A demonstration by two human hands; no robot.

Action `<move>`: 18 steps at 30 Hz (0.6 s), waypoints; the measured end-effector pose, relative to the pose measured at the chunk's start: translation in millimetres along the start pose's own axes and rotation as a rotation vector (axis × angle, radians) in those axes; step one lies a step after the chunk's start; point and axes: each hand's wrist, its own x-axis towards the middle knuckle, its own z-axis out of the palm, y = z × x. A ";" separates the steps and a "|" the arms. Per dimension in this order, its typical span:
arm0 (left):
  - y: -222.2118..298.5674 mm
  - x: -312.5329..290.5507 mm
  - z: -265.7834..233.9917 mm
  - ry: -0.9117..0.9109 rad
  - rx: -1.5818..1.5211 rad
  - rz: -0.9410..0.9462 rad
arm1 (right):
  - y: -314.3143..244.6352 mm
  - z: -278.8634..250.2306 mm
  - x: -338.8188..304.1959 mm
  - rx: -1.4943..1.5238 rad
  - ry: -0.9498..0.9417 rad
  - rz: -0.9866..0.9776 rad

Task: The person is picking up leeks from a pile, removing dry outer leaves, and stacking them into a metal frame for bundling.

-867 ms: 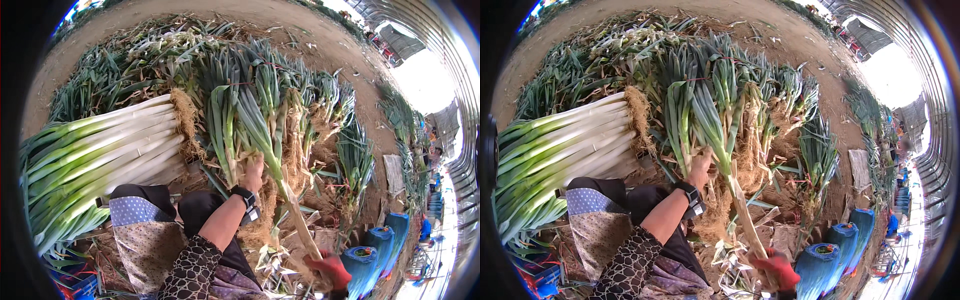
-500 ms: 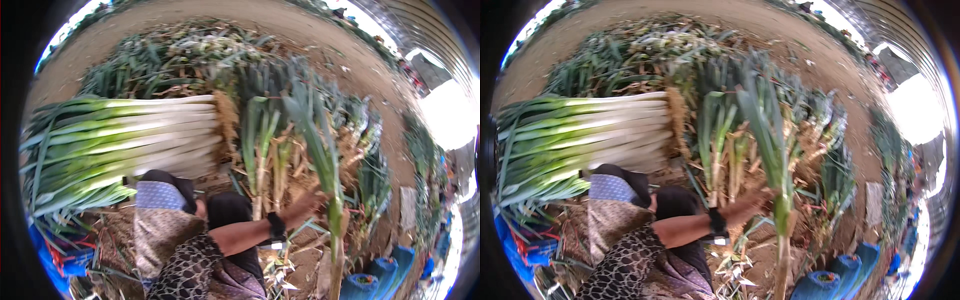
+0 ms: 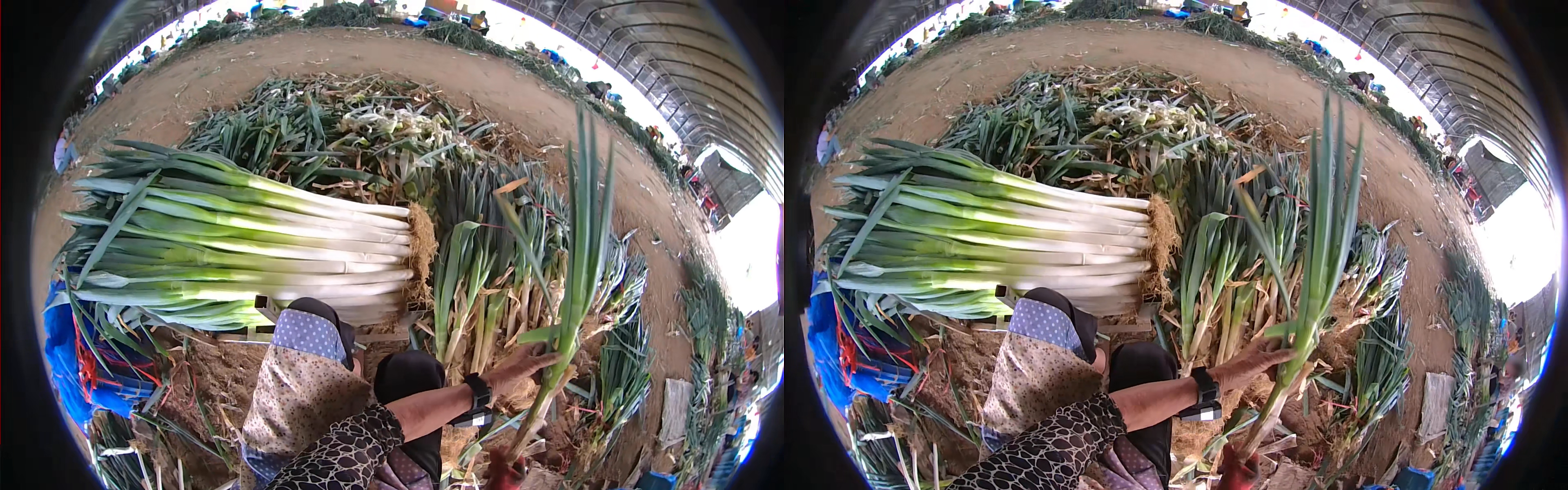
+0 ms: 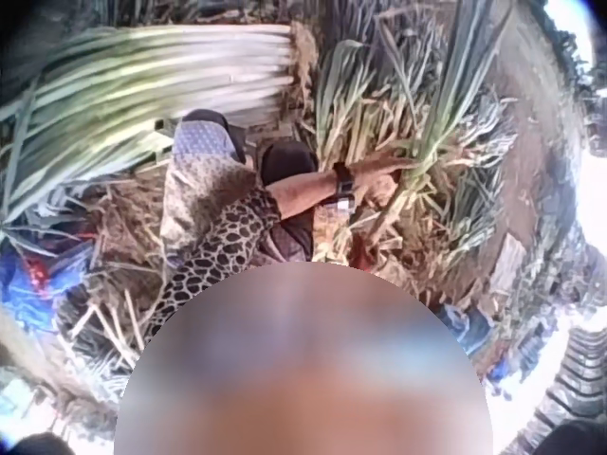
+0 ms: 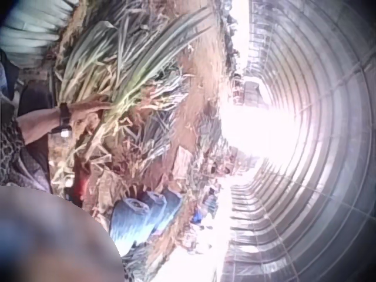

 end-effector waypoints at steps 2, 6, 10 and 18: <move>1.2 7.6 -1.2 0.052 0.057 0.069 | 10.6 17.9 24.3 0.146 0.147 -0.165; -16.1 -12.2 -27.9 0.243 0.119 0.282 | -26.6 48.5 26.3 0.268 -0.033 -0.129; 10.5 -18.6 -22.7 0.081 0.136 -0.405 | -55.1 57.3 59.5 0.114 0.063 -0.300; -9.6 5.4 -43.6 0.174 0.697 -0.195 | -32.2 27.2 53.0 -0.158 0.223 -0.483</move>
